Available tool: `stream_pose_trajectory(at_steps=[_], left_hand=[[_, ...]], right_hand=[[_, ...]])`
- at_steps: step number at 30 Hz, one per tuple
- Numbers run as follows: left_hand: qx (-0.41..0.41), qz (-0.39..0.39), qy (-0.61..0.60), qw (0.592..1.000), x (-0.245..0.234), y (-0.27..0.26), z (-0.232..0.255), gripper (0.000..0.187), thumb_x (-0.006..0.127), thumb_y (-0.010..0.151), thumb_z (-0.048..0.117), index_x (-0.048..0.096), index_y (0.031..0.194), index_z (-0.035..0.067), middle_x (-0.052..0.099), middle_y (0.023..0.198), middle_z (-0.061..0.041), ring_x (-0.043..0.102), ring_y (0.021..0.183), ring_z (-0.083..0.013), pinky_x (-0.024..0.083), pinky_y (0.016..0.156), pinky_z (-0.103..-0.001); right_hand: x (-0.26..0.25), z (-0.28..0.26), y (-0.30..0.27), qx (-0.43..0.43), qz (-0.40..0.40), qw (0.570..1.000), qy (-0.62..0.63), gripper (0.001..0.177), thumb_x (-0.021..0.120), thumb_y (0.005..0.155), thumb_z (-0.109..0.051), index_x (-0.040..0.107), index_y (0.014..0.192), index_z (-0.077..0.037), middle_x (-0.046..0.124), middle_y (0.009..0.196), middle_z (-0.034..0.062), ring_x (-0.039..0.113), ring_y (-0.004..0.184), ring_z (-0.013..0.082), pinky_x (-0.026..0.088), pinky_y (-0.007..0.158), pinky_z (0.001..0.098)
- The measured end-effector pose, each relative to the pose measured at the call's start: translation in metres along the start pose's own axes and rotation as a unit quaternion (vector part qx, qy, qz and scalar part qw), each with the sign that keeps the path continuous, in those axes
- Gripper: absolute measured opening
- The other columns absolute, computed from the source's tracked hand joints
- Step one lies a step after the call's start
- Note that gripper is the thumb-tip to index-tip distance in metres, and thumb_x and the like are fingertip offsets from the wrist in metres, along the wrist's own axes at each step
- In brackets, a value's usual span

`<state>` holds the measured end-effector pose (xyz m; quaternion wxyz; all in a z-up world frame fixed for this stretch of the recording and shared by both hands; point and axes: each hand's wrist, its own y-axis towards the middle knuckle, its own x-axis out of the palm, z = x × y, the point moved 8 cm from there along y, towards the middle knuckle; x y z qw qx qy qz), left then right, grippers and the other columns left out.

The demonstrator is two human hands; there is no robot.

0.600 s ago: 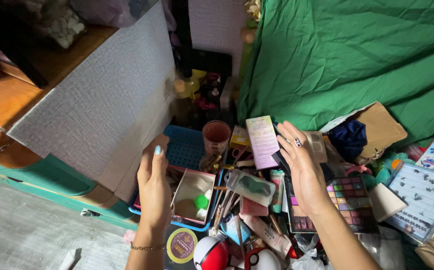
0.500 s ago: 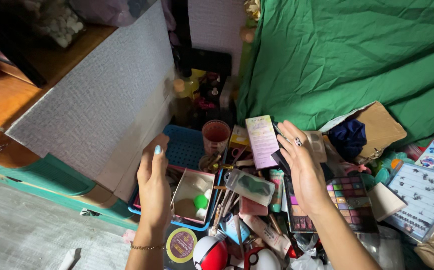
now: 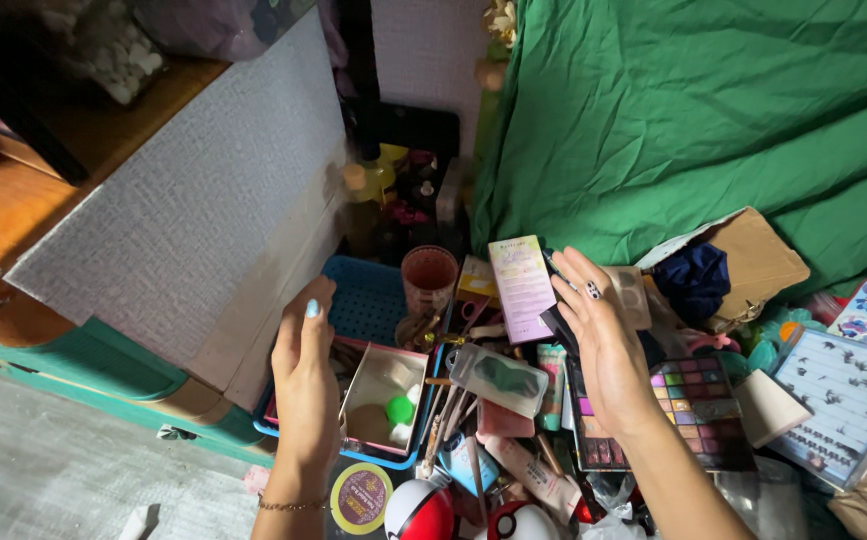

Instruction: The person sorts through a cluttered pile of items on a surface, picking up various objects like makeup palettes, boxes, and brushes. They move items around, seemingly attempting to organize them into a blue plastic basket and other containers.

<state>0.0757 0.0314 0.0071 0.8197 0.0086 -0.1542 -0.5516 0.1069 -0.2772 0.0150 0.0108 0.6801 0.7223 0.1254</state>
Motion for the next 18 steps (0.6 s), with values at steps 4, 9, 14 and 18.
stream_pose_trajectory(at_steps=[4, 9, 14, 18], left_hand=[[-0.017, 0.007, 0.002, 1.000, 0.0016, 0.0001, -0.0005, 0.047, 0.048, 0.105, 0.028, 0.056, 0.139, -0.002, 0.060, 0.144, -0.013, 0.053, 0.135, -0.0208, 0.037, 0.115, -0.034], [-0.009, -0.002, 0.012, 1.000, 0.0041, 0.0002, 0.0011, 0.047, 0.046, 0.105, 0.029, 0.056, 0.140, -0.002, 0.060, 0.144, -0.013, 0.054, 0.135, -0.0210, 0.039, 0.115, -0.034], [-0.012, 0.003, 0.006, 1.000, 0.0014, 0.0015, -0.0008, 0.047, 0.048, 0.105, 0.029, 0.056, 0.139, -0.002, 0.060, 0.143, -0.012, 0.055, 0.133, -0.0202, 0.040, 0.114, -0.034], [-0.028, 0.024, 0.015, 0.999, -0.0051, 0.0020, -0.0004, 0.046, 0.048, 0.106, 0.029, 0.059, 0.138, -0.001, 0.063, 0.139, -0.012, 0.056, 0.126, -0.0193, 0.041, 0.109, -0.034]], right_hand=[[-0.0023, 0.0004, 0.0013, -0.002, -0.002, 1.000, -0.002, 0.060, 0.032, 0.105, -0.033, 0.032, 0.157, -0.005, 0.036, 0.165, 0.0156, 0.036, 0.152, 0.0282, 0.023, 0.124, 0.0432], [-0.0039, 0.0007, 0.0026, -0.007, -0.001, 1.000, 0.000, 0.059, 0.032, 0.105, -0.032, 0.033, 0.157, -0.004, 0.035, 0.166, 0.0166, 0.036, 0.153, 0.0289, 0.023, 0.125, 0.0438], [-0.0032, 0.0019, 0.0023, 0.000, -0.003, 1.000, -0.006, 0.060, 0.031, 0.105, -0.033, 0.032, 0.157, -0.005, 0.035, 0.166, 0.0159, 0.035, 0.153, 0.0285, 0.023, 0.124, 0.0432], [-0.0005, 0.0013, 0.0027, -0.005, -0.004, 1.000, -0.004, 0.060, 0.032, 0.105, -0.033, 0.033, 0.157, -0.004, 0.037, 0.165, 0.0163, 0.037, 0.151, 0.0288, 0.024, 0.124, 0.0432]])
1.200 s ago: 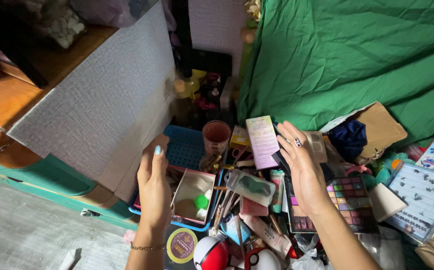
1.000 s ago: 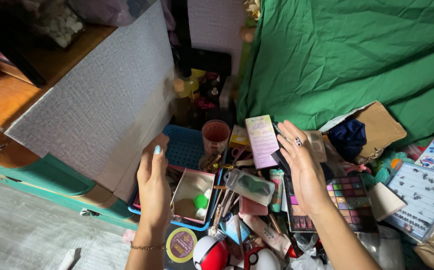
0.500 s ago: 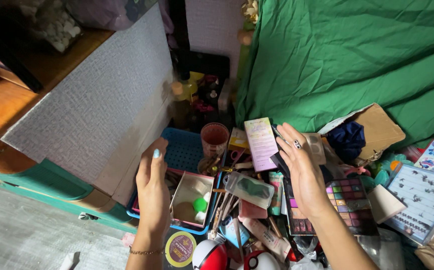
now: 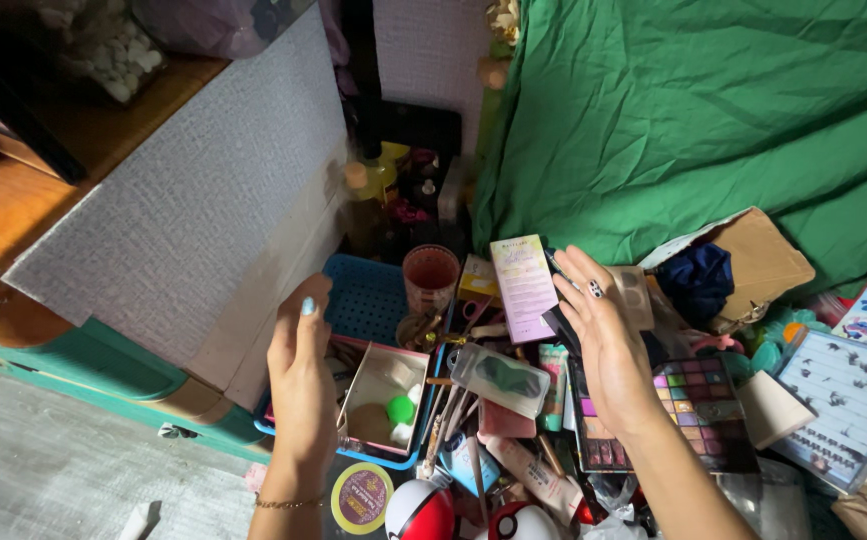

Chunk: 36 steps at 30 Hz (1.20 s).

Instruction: The person sorts through a cluttered pile of items on a surface, picking up various objects like makeup palettes, boxes, and brushes. They move items around, seemingly attempting to organize them into a blue plastic basket and other containers.

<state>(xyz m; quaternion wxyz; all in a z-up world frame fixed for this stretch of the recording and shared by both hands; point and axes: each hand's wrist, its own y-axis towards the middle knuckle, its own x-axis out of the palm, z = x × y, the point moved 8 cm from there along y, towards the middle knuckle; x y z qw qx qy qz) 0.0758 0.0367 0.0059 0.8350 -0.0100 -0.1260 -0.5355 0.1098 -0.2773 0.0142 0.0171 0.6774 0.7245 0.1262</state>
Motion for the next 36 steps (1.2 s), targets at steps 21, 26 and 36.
stream_pose_trajectory(at_steps=[21, 26, 36], left_hand=[[0.170, -0.138, 0.536, 0.815, 0.002, -0.007, -0.056, 0.040, 0.076, 0.072, 0.023, 0.070, 0.108, 0.006, 0.063, 0.110, -0.021, 0.060, 0.096, -0.0448, 0.052, 0.079, -0.050], [0.180, -0.193, 0.694, 0.670, 0.021, -0.022, -0.080, 0.023, 0.070, 0.075, 0.022, 0.070, 0.095, 0.009, 0.064, 0.103, -0.014, 0.061, 0.100, -0.0368, 0.050, 0.078, -0.050], [0.132, -0.161, 0.491, 0.846, -0.017, -0.011, -0.048, 0.015, 0.068, 0.085, 0.022, 0.075, 0.088, 0.010, 0.074, 0.084, -0.008, 0.070, 0.085, -0.0317, 0.055, 0.074, -0.044]], right_hand=[[0.025, 0.063, 0.021, 0.052, -0.078, 0.992, -0.081, 0.025, 0.053, 0.098, -0.008, 0.063, 0.121, -0.007, 0.071, 0.110, 0.0052, 0.068, 0.108, 0.0122, 0.050, 0.095, 0.0278], [0.023, 0.082, 0.016, 0.058, -0.087, 0.985, -0.139, 0.027, 0.057, 0.095, -0.006, 0.065, 0.121, -0.005, 0.072, 0.109, 0.0030, 0.061, 0.092, 0.0105, 0.048, 0.089, 0.0275], [0.062, 0.070, 0.025, 0.000, -0.139, 0.970, -0.200, 0.033, 0.061, 0.091, -0.004, 0.064, 0.124, -0.005, 0.070, 0.112, 0.0038, 0.066, 0.105, 0.0125, 0.051, 0.096, 0.0293]])
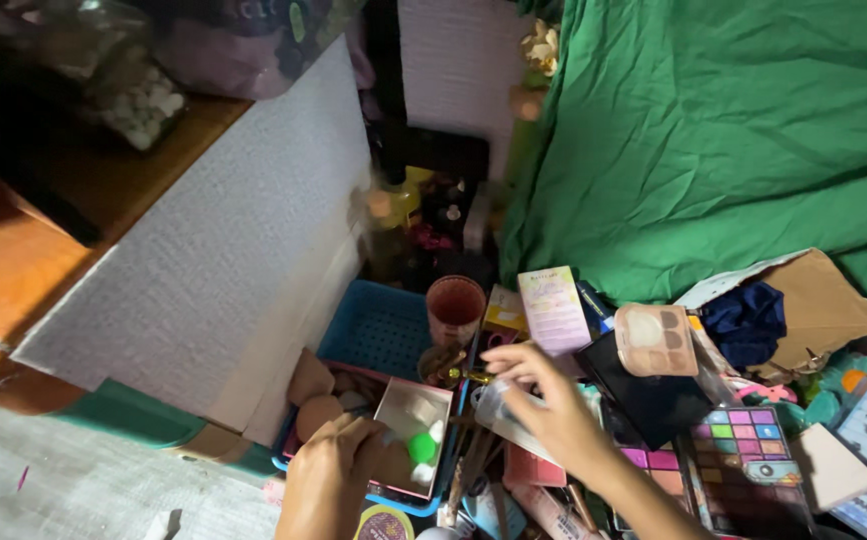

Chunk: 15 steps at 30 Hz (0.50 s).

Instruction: The person sorts through a cluttered pile of items on a surface, picking up various objects like makeup palettes, boxes, and brushes. They move items around, seemingly attempting to organize them into a blue plastic basket and other containers.

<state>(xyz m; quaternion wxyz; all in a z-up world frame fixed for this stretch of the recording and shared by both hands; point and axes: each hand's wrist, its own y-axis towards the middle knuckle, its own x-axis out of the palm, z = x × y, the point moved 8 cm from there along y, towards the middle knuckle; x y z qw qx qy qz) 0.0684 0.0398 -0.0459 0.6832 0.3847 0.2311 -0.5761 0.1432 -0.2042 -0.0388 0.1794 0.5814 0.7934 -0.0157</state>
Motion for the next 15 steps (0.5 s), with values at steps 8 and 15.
stream_pose_trajectory(at_steps=[8, 15], left_hand=[[0.051, -0.085, -0.125, 0.987, -0.025, 0.005, 0.044, 0.013, 0.078, 0.082, 0.020, 0.078, 0.091, 0.010, 0.075, 0.083, -0.008, 0.075, 0.082, -0.0250, 0.057, 0.075, -0.036], [-0.061, -0.022, -0.361, 0.930, -0.035, 0.020, 0.043, 0.016, 0.066, 0.093, 0.012, 0.075, 0.105, 0.006, 0.079, 0.095, -0.008, 0.074, 0.093, -0.0197, 0.057, 0.087, -0.034]], right_hand=[[0.085, -0.057, -0.019, -0.142, -0.172, 0.969, -0.105, 0.021, 0.072, 0.094, -0.012, 0.068, 0.113, -0.002, 0.070, 0.105, 0.0131, 0.068, 0.103, 0.0283, 0.053, 0.089, 0.0375], [0.046, -0.082, -0.029, -0.166, -0.095, 0.978, -0.084, 0.007, 0.066, 0.094, -0.007, 0.069, 0.096, -0.001, 0.072, 0.092, 0.0099, 0.072, 0.087, 0.0255, 0.056, 0.077, 0.0340]])
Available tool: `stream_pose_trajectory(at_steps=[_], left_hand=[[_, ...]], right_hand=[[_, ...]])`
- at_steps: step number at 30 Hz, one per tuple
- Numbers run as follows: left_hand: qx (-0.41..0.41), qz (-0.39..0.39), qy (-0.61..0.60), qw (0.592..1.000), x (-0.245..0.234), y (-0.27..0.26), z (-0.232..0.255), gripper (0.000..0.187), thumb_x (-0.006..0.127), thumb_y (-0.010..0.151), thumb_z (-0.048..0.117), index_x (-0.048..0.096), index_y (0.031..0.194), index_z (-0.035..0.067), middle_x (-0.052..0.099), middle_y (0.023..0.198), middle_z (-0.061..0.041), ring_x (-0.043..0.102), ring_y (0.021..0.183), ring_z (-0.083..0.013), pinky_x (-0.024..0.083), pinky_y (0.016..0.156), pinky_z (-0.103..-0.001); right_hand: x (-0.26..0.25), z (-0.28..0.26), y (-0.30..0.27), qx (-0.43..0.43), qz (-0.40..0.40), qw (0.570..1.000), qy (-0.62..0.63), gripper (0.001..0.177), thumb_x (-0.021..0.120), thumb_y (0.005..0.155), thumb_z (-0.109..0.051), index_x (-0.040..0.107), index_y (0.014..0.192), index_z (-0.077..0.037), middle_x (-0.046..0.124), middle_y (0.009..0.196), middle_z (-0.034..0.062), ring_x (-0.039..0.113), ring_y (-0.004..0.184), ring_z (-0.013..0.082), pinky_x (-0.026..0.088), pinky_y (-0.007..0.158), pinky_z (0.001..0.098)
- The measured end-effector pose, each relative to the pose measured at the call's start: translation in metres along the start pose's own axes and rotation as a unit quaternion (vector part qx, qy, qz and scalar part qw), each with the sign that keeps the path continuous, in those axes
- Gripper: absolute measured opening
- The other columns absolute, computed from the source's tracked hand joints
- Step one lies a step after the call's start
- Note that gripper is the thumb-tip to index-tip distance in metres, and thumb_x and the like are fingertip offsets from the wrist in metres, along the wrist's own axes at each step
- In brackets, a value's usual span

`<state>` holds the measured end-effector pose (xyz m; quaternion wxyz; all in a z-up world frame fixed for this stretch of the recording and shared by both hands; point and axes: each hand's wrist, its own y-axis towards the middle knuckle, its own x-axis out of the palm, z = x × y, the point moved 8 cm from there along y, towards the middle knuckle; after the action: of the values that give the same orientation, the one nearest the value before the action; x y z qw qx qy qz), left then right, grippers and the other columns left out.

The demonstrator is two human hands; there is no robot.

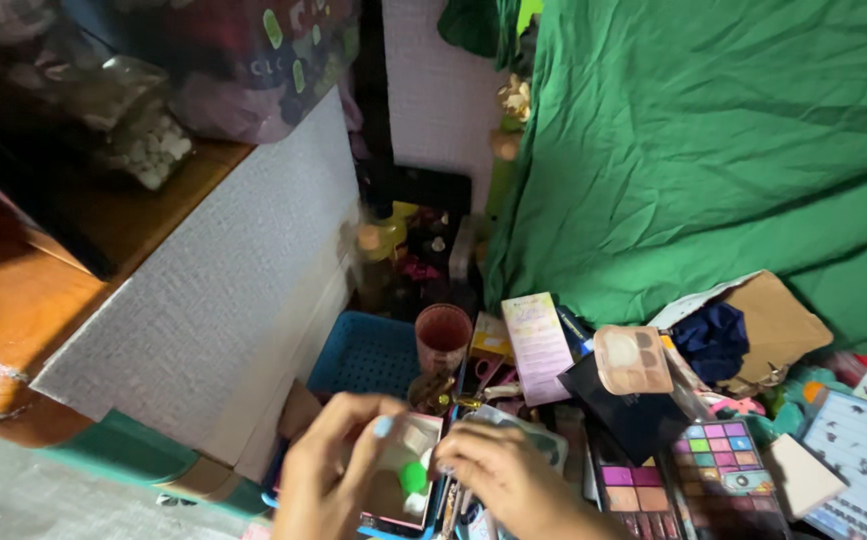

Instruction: The person sorts through a cluttered pile of items on a surface, picking up various objects like makeup palettes, boxes, and brushes. They move items around, seemingly attempting to organize them into a blue plastic basket and other containers.

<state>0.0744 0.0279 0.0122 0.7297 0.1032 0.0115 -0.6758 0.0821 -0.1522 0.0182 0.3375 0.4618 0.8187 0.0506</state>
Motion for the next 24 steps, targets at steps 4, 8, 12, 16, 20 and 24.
stream_pose_trajectory(at_steps=[4, 8, 12, 16, 20, 24], left_hand=[[0.131, -0.142, -0.033, 0.981, 0.065, -0.006, 0.007, 0.040, 0.057, 0.092, 0.002, 0.061, 0.132, 0.000, 0.069, 0.128, -0.011, 0.062, 0.120, -0.0224, 0.044, 0.103, -0.033], [0.028, -0.189, 0.010, 0.982, 0.102, -0.013, -0.016, 0.027, 0.061, 0.092, 0.005, 0.068, 0.118, 0.004, 0.075, 0.106, -0.008, 0.070, 0.103, -0.0176, 0.052, 0.094, -0.031], [-0.050, -0.171, 0.099, 0.979, 0.089, -0.001, -0.011, 0.018, 0.056, 0.099, 0.014, 0.072, 0.103, 0.006, 0.075, 0.086, -0.008, 0.071, 0.080, -0.0153, 0.056, 0.079, -0.030], [-0.011, -0.126, 0.037, 0.991, 0.060, 0.008, 0.026, 0.016, 0.055, 0.099, 0.010, 0.069, 0.100, 0.005, 0.075, 0.086, -0.005, 0.066, 0.079, -0.0108, 0.056, 0.076, -0.028], [0.028, -0.061, 0.120, 0.991, 0.010, 0.002, 0.023, 0.019, 0.059, 0.092, 0.007, 0.072, 0.105, 0.008, 0.077, 0.087, -0.001, 0.069, 0.078, -0.0081, 0.056, 0.072, -0.027], [-0.123, -0.005, 0.210, 0.970, -0.087, -0.022, -0.055, 0.025, 0.067, 0.095, 0.011, 0.078, 0.118, 0.013, 0.076, 0.083, -0.010, 0.065, 0.073, -0.0144, 0.056, 0.068, -0.030]], right_hand=[[-0.028, -0.010, -0.006, 0.068, 0.009, 0.997, 0.047, 0.009, 0.063, 0.094, -0.005, 0.071, 0.095, -0.002, 0.071, 0.089, 0.0065, 0.071, 0.083, 0.0188, 0.056, 0.075, 0.0309], [-0.052, -0.006, -0.003, 0.120, 0.032, 0.990, 0.060, 0.010, 0.062, 0.094, -0.006, 0.072, 0.094, -0.003, 0.071, 0.085, 0.0031, 0.068, 0.075, 0.0125, 0.056, 0.070, 0.0274], [-0.075, 0.003, 0.006, 0.126, 0.057, 0.990, 0.026, 0.012, 0.062, 0.090, -0.004, 0.072, 0.097, -0.003, 0.075, 0.090, 0.0026, 0.067, 0.077, 0.0115, 0.056, 0.070, 0.0267], [-0.087, 0.007, 0.019, 0.121, 0.061, 0.990, -0.024, 0.014, 0.061, 0.094, -0.006, 0.074, 0.099, -0.004, 0.075, 0.089, 0.0020, 0.067, 0.074, 0.0124, 0.055, 0.069, 0.0285], [-0.084, 0.003, 0.019, 0.061, 0.060, 0.996, 0.009, 0.019, 0.061, 0.097, -0.006, 0.071, 0.113, -0.003, 0.072, 0.107, 0.0050, 0.067, 0.100, 0.0158, 0.052, 0.092, 0.0307], [-0.081, 0.009, 0.009, 0.054, 0.068, 0.990, 0.109, 0.042, 0.060, 0.094, -0.004, 0.056, 0.136, -0.004, 0.061, 0.138, 0.0075, 0.055, 0.134, 0.0186, 0.040, 0.115, 0.0333]])
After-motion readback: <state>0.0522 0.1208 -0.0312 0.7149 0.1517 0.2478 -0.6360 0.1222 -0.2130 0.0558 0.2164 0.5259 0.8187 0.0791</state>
